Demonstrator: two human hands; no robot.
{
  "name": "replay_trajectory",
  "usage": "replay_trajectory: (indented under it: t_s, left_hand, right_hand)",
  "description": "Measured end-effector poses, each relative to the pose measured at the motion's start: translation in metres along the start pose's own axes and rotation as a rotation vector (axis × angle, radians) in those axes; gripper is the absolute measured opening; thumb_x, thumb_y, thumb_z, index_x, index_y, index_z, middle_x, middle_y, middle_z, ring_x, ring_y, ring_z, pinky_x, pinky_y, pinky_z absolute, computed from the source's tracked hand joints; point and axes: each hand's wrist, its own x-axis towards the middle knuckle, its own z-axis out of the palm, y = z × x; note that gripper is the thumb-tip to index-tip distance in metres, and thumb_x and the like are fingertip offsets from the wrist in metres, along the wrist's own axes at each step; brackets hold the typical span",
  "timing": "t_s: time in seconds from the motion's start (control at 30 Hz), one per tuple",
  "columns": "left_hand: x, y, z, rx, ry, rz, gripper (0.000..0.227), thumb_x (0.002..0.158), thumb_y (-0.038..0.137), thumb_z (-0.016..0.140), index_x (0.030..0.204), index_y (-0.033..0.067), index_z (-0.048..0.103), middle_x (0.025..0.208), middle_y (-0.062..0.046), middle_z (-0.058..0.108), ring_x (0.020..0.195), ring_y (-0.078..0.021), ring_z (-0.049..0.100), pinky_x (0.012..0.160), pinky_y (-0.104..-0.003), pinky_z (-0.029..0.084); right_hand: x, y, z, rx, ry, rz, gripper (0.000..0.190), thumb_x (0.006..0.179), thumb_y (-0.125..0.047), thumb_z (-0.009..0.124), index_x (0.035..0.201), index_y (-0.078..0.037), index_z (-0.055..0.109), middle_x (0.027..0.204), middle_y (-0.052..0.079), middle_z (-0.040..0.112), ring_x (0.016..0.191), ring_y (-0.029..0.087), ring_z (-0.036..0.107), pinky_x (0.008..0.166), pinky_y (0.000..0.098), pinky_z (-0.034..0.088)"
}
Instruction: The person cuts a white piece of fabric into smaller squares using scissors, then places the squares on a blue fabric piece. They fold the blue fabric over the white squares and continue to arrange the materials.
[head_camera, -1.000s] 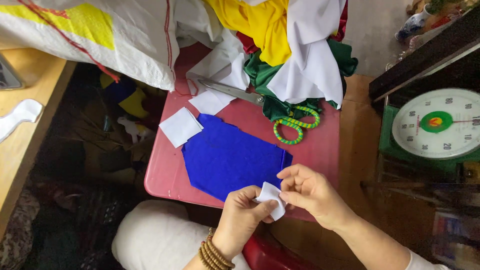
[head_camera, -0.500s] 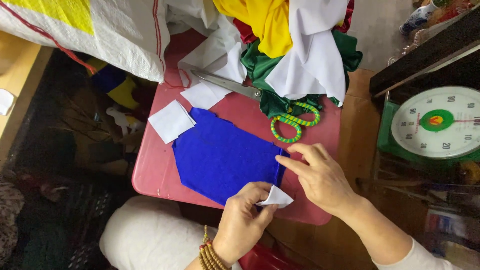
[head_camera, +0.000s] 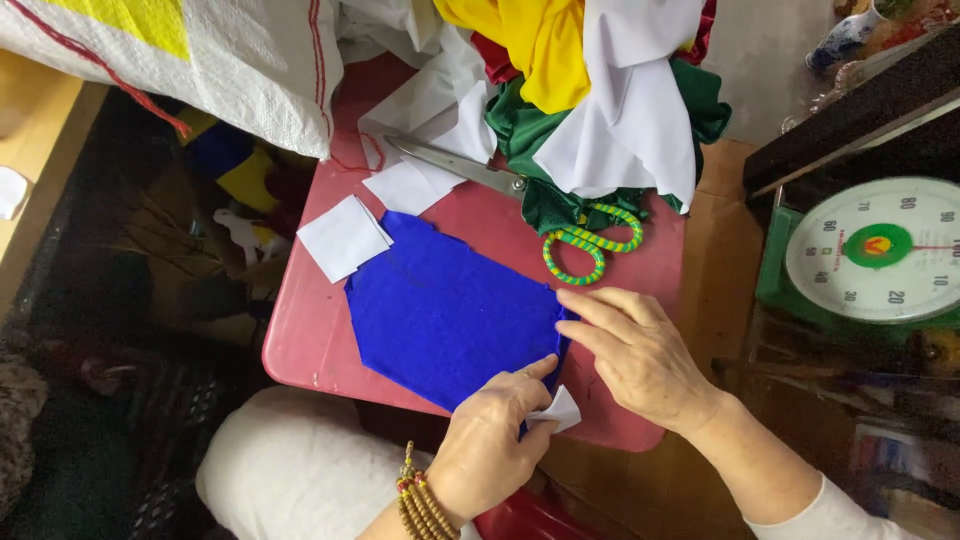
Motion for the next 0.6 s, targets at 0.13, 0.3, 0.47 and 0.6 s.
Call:
replay_trajectory:
  t_s: [0.13,0.3,0.47,0.6]
  left_hand:
    - [0.0021,0.0027,-0.0006,0.042,-0.025,-0.046,0.011,0.078,0.007,0.067,0.088,0.0090,0.065,0.143,-0.012,0.065,0.120,-0.0294,0.067,0.087,-0.041,0.055]
    - [0.0023,0.0038,-0.0017,0.033,-0.022,-0.047,0.006,0.080,0.007,0.065,0.085,0.0090,0.064,0.141,-0.013,0.066,0.127,-0.0264,0.066,0.086,-0.040,0.056]
    - [0.0021,0.0031,-0.0011,0.039,-0.017,-0.049,0.007,0.079,0.008,0.067,0.085,0.0093,0.063,0.141,-0.012,0.066,0.121,-0.0267,0.068,0.085,-0.040,0.056]
    - [0.0014,-0.0005,0.0003,-0.017,0.005,-0.011,0.012,0.079,0.005,0.068,0.089,0.0078,0.064,0.138,-0.019,0.067,0.129,-0.0278,0.065,0.096,-0.039,0.052]
  right_hand:
    - [-0.0017,0.0070,0.0048,-0.094,-0.097,-0.071,0.034,0.101,-0.012,0.050,0.128,-0.020,0.069,0.139,-0.003,0.065,0.117,0.025,0.057,0.090,0.0403,0.043]
    - [-0.0033,0.0095,0.0027,-0.028,0.001,-0.097,0.027,0.085,0.002,0.063,0.106,-0.008,0.076,0.119,0.005,0.072,0.107,0.027,0.060,0.085,0.0428,0.045]
    - [-0.0023,0.0063,0.0025,-0.011,0.075,-0.102,0.018,0.089,0.001,0.061,0.099,-0.005,0.074,0.121,0.007,0.072,0.107,0.029,0.062,0.088,0.0424,0.047]
    - [-0.0035,0.0075,0.0037,0.008,0.083,-0.083,0.016,0.090,-0.004,0.060,0.098,-0.007,0.074,0.122,0.005,0.073,0.108,0.029,0.064,0.084,0.0444,0.046]
